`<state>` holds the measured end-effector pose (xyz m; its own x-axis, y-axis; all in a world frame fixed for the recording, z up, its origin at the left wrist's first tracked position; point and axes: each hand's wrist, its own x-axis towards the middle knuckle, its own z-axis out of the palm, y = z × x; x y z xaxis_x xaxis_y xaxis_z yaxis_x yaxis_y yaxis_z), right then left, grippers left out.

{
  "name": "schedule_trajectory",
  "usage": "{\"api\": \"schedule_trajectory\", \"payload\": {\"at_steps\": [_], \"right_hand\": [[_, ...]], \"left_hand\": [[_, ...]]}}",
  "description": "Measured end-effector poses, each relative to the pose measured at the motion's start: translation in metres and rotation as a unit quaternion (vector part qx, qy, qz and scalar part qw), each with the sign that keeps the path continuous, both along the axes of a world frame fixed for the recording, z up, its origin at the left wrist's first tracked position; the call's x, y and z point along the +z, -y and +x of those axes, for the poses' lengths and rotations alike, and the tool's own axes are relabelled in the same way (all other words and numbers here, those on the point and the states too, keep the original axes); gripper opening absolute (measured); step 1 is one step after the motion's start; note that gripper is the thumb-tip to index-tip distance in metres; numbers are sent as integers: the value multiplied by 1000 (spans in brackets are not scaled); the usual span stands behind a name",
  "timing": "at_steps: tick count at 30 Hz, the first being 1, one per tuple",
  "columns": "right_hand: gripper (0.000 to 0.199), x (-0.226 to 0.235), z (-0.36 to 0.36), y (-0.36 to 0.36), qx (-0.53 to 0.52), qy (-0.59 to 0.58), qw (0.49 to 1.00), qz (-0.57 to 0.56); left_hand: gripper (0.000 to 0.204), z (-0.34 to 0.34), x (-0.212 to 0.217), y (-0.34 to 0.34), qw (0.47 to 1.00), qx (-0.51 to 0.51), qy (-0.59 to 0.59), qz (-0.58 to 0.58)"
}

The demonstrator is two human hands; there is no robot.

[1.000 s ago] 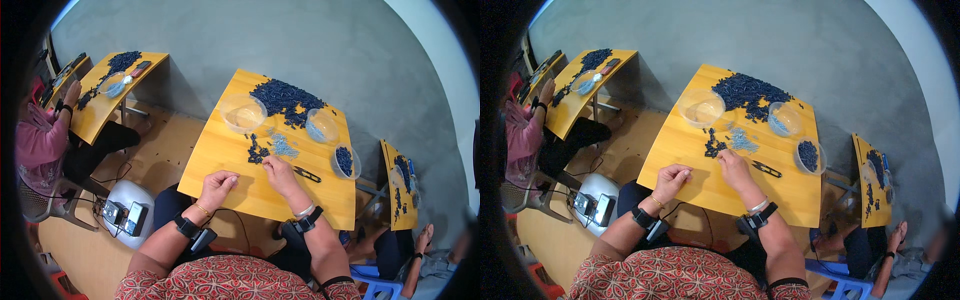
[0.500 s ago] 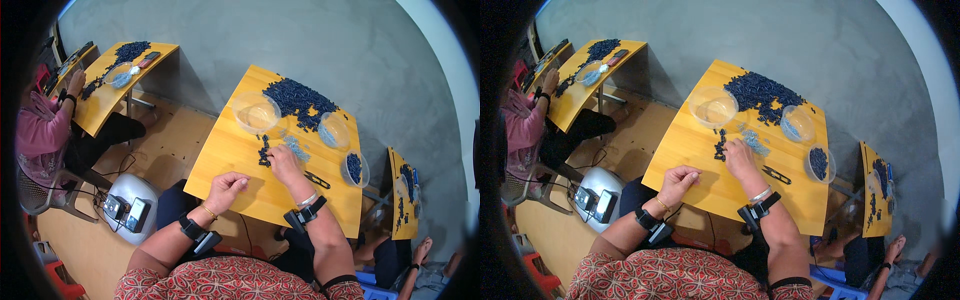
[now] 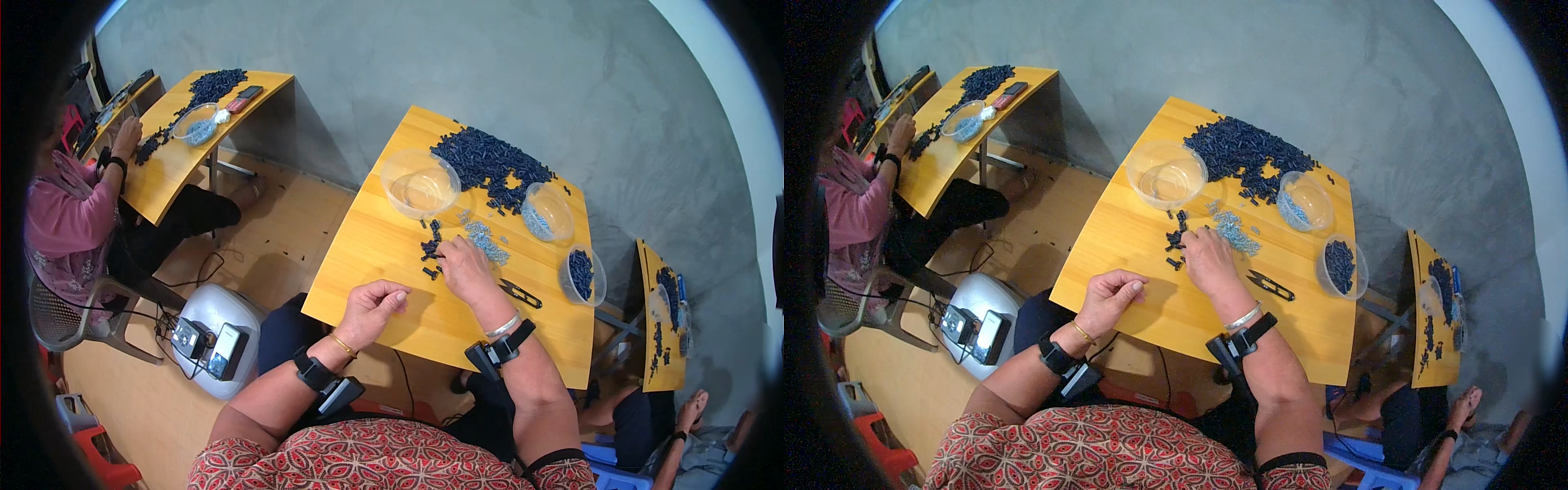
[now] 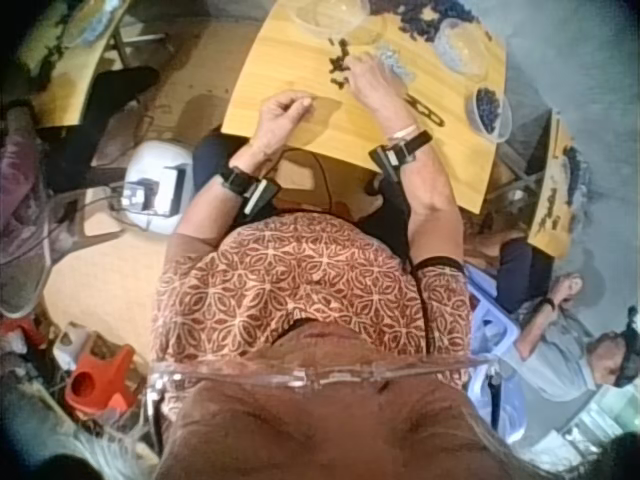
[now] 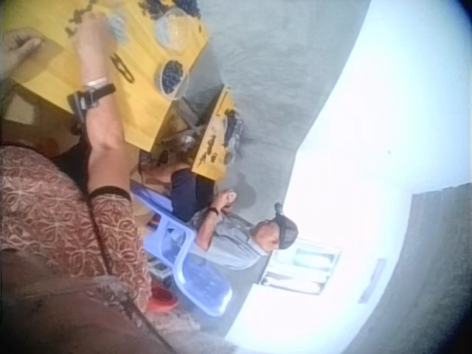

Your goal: Assembling small blue and grey plastic components at a workshop table.

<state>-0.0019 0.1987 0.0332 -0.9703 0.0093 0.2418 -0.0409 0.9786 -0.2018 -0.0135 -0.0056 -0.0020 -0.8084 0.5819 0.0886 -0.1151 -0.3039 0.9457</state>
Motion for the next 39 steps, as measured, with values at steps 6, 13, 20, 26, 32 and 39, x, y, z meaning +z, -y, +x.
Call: {"api": "schedule_trajectory", "payload": {"at_steps": [6,13,20,26,32,39], "right_hand": [[9,6,6,-9,35,-60,997,-26],[8,13,47,30,78,-82,982,-153],[7,11,57,58,128,-83,976,-156],[14,1,42,55,41,-39,981,-188],[14,-18,40,38,-7,-152,977,-151],[4,-27,70,-52,-158,-174,965,-118]], "left_hand": [[14,0,0,0,1000,-6,-8,-7],[17,7,5,-10,986,51,-123,-101],[15,4,2,-5,988,-12,-90,-121],[11,0,2,-2,998,41,44,20],[12,1,3,-1,999,17,35,-1],[13,2,8,-4,998,6,70,3]]}}
